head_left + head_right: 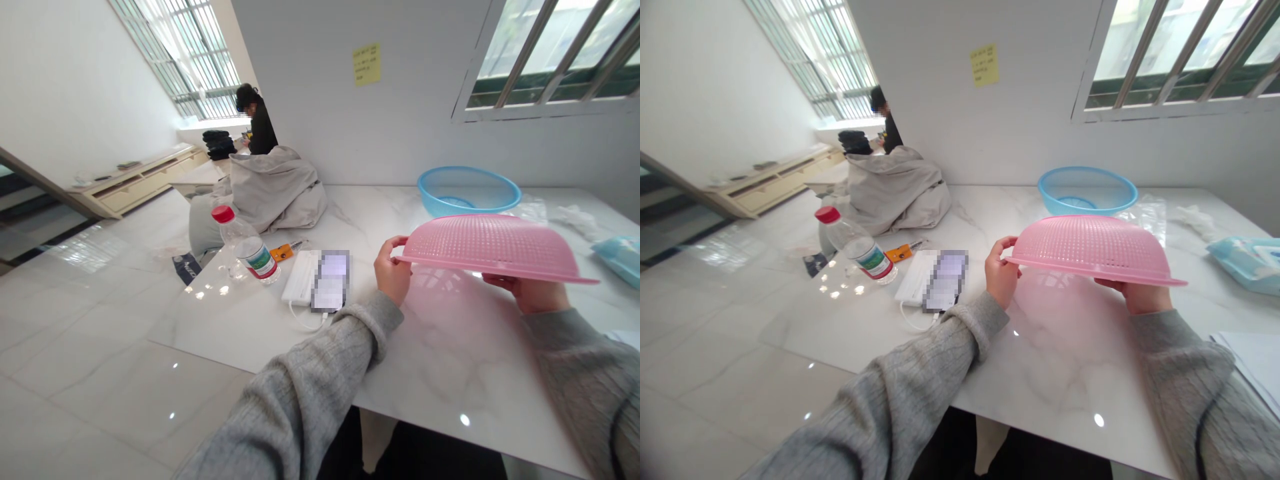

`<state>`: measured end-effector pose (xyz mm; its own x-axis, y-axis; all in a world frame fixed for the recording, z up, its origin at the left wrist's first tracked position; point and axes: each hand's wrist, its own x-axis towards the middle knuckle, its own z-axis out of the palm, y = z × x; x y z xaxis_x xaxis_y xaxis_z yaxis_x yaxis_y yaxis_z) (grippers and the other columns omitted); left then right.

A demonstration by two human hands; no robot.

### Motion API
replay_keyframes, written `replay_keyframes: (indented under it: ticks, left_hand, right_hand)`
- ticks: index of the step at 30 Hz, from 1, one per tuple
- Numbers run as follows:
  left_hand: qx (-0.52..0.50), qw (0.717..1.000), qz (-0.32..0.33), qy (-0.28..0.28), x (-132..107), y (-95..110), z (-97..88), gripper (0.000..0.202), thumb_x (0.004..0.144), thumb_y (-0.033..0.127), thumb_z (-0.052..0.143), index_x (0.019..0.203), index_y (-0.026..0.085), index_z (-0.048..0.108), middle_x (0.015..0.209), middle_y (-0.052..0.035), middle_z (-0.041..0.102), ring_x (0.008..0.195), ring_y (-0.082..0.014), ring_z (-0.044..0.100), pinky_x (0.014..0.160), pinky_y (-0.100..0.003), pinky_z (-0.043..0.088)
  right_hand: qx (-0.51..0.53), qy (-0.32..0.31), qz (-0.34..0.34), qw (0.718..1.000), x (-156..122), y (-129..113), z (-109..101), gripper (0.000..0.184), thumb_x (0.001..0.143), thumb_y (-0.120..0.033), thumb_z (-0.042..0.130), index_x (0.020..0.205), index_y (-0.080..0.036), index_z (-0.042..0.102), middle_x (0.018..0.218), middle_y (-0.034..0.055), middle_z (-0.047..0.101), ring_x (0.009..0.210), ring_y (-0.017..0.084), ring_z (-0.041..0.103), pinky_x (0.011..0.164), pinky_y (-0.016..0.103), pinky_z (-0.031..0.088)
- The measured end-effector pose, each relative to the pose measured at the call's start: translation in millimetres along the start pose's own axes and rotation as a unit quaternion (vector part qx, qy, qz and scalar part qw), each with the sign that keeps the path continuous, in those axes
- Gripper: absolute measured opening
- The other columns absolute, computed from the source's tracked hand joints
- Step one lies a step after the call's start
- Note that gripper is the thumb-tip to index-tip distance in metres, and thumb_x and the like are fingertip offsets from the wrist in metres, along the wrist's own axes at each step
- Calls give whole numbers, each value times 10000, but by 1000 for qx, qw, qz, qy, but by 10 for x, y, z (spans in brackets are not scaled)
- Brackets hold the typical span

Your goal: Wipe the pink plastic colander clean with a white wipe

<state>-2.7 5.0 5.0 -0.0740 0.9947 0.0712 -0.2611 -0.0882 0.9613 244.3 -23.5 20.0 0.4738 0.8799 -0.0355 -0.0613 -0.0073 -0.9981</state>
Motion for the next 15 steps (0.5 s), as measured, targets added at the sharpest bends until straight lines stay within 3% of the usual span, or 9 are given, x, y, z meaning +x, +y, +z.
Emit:
replay_keyframes:
  ticks: [5, 10, 13, 15]
  left_hand:
    - [-21, 999, -26, -1, 1, 12, 18, 407, 797, 219, 675, 1200, 228, 728, 1287, -51, 764, 577, -43, 551, 526, -199, 422]
    - [-58, 998, -36, -15, -21, 14, 48, 416, 774, 255, 713, 1187, 202, 722, 1218, -50, 765, 492, -22, 496, 488, -223, 389]
    - [-92, 993, -56, -54, -68, -9, 75, 435, 748, 301, 762, 1165, 182, 727, 993, -12, 751, 485, -44, 503, 495, -239, 399]
    - [-112, 987, -75, -93, -105, -41, 96, 381, 744, 319, 762, 1096, 174, 739, 782, 26, 677, 493, -70, 510, 507, -246, 404]
  right_hand:
    - [-6, -26, 27, 999, 89, 97, -66, 449, 687, -498, 939, 1061, -310, 779, 874, 45, 741, 719, 237, 718, 648, 405, 639]
    - [-5, -57, 35, 998, 73, 163, -69, 342, 667, -453, 938, 920, -281, 784, 827, 46, 750, 744, 242, 720, 698, 414, 656]
    - [4, -86, 39, 996, 9, 154, -14, 325, 650, -431, 929, 901, -287, 782, 857, 45, 766, 756, 253, 732, 710, 432, 663]
    - [-10, -107, 1, 994, -35, 124, 42, 358, 658, -476, 905, 945, -303, 781, 929, 56, 791, 773, 280, 745, 687, 466, 660]
